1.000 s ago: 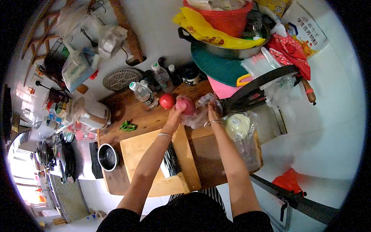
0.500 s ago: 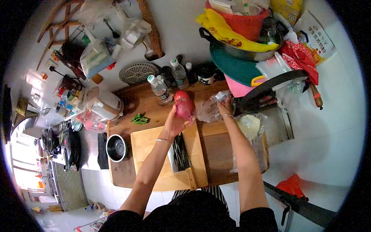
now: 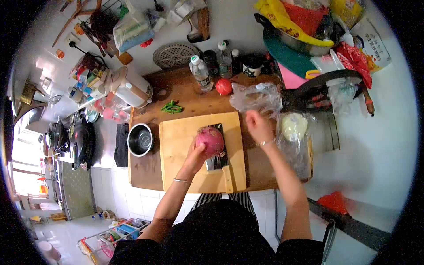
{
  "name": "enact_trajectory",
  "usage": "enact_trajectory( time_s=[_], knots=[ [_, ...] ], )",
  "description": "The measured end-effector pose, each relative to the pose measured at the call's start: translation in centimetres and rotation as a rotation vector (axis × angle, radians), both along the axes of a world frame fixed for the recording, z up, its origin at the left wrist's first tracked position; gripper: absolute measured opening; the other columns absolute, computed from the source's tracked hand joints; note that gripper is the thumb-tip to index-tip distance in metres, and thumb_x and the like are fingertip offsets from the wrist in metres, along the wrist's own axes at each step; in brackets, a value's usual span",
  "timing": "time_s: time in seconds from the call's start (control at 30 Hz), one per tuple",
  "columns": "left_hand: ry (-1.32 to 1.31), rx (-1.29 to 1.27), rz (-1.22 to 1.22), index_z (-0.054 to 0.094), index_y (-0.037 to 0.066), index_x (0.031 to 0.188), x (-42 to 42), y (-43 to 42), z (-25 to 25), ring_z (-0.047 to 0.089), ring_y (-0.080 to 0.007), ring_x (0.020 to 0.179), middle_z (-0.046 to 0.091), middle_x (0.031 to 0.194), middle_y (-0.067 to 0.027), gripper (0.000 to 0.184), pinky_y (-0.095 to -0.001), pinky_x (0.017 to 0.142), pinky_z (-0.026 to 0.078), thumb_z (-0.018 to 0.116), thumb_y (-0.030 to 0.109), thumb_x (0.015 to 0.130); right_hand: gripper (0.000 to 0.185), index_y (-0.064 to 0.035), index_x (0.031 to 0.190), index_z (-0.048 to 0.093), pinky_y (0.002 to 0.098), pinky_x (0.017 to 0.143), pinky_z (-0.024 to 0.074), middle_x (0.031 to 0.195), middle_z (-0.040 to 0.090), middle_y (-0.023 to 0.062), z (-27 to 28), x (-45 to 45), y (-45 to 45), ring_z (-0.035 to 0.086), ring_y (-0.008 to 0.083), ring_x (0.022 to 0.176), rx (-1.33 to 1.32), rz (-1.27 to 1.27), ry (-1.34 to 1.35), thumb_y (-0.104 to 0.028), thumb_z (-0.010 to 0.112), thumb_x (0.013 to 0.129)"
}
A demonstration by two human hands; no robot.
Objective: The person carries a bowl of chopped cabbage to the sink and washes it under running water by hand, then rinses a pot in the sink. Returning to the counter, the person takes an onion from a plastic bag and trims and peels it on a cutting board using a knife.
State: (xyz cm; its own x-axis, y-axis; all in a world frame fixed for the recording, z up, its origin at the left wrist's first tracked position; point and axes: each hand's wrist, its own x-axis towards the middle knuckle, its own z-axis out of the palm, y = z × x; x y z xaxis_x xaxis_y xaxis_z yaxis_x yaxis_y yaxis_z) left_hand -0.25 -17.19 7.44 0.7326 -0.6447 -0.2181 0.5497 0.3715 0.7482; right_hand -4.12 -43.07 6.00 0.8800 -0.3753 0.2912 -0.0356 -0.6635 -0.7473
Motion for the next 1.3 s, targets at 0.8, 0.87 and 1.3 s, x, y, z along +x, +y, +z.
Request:
enact_trajectory(
  time_s=[0.8, 0.87, 1.3],
  knots=[
    [0.200, 0.267, -0.118, 0.029, 0.002, 0.132, -8.0, 12.0, -4.3, 0.054, -0.0284, 0.108, 0.046, 0.123, -0.0161, 0.072, -0.0428, 0.084, 0.053, 0.072, 0.021, 0.078, 0.020, -0.0009, 0.093, 0.053, 0.0280, 0.047, 0.0446, 0.068, 0.057, 0.0060, -4.1, -15.2, 13.5, 0.056, 0.0132, 0.053, 0.837, -0.050, 0.551, -0.005, 0.057, 0.073],
    [0.190, 0.302, -0.006, 0.032, -0.001, 0.130, -9.4, 10.7, -3.8, 0.056, -0.0249, 0.104, 0.048, 0.119, -0.0169, 0.072, -0.0353, 0.078, 0.055, 0.074, 0.023, 0.077, 0.021, 0.0010, 0.091, 0.052, 0.0301, 0.048, 0.0455, 0.070, 0.059, 0.0087, -2.3, -17.5, 13.3, 0.058, 0.0156, 0.055, 0.750, -0.081, 0.483, -0.007, 0.059, 0.072],
    [-0.457, 0.919, 0.212, 0.047, -0.007, 0.116, -13.5, 2.9, -7.3, 0.055, -0.0307, 0.098, 0.054, 0.106, -0.0211, 0.074, -0.0366, 0.086, 0.046, 0.077, 0.042, 0.069, 0.042, -0.0015, 0.111, 0.047, 0.0386, 0.057, 0.0504, 0.077, 0.063, 0.0179, 4.6, -28.0, 12.5, 0.064, 0.0350, 0.068, 0.006, -0.011, 0.436, -0.028, 0.065, 0.084]
  ],
)
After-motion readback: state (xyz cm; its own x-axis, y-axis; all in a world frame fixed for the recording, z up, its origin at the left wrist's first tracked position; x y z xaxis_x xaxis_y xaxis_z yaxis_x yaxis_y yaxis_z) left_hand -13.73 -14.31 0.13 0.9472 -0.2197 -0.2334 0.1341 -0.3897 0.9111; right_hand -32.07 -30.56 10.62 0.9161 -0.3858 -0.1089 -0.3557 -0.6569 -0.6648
